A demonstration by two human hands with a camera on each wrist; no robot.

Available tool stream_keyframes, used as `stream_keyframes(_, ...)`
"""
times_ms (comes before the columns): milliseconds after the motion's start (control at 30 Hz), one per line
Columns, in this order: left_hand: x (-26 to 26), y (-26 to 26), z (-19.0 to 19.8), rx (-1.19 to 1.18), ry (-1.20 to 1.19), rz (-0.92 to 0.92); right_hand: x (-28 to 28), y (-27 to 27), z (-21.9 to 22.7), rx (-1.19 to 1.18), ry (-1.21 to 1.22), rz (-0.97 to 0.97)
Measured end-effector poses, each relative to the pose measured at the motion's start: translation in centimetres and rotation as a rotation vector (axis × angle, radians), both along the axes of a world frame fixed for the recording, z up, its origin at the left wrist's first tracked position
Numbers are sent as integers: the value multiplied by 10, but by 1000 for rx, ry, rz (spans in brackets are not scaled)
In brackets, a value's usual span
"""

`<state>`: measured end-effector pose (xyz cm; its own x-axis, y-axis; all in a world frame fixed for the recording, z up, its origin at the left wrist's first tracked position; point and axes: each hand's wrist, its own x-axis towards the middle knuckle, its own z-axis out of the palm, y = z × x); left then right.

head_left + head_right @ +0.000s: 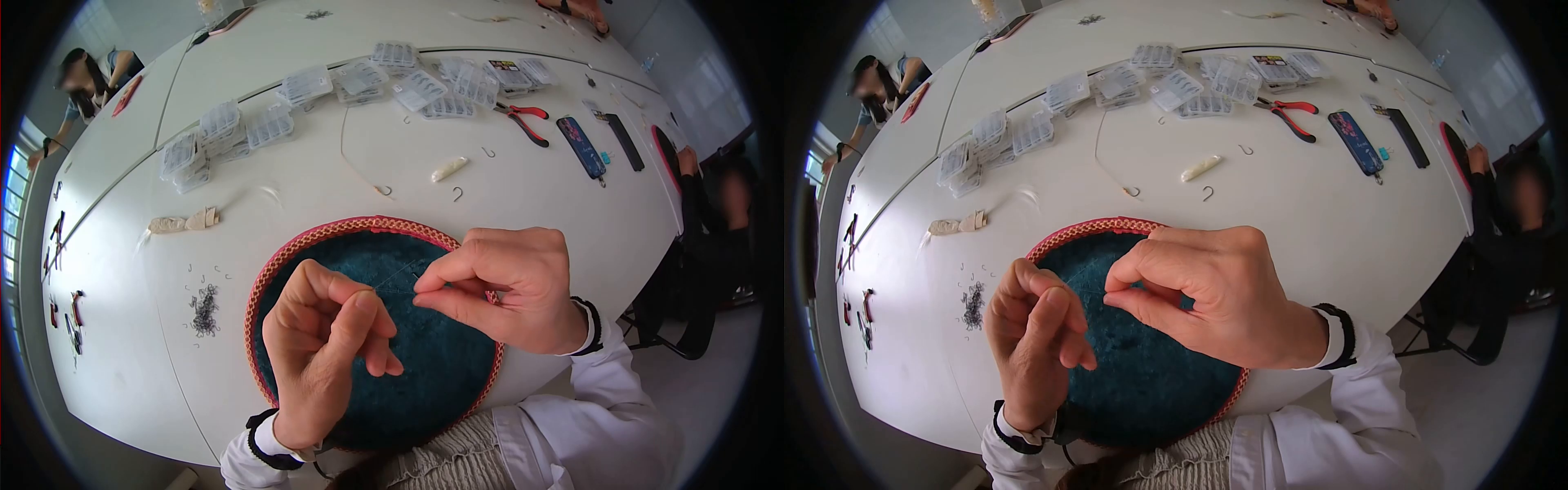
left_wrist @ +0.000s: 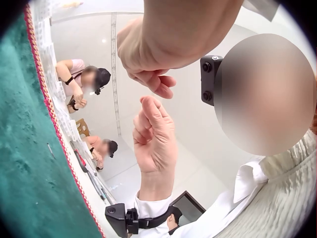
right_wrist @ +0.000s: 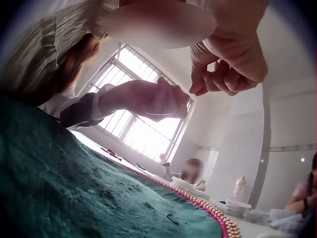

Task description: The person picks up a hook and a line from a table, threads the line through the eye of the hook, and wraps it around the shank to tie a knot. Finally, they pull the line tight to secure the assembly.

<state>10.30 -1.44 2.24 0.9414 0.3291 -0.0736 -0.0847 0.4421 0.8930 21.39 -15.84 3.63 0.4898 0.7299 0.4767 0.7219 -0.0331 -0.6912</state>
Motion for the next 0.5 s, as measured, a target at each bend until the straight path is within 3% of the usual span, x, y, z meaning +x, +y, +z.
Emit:
stream_keyframes(233, 0, 0, -1, -5, -6, 3, -1, -1, 0, -8, 7, -8)
stream_keyframes(300, -1, -1, -1, 25, -7, 2, -1, 1, 1, 70, -127, -71)
stream_keyframes(500, -3, -4, 1, 65, 2, -28, -2, 1, -7, 93, -62, -40)
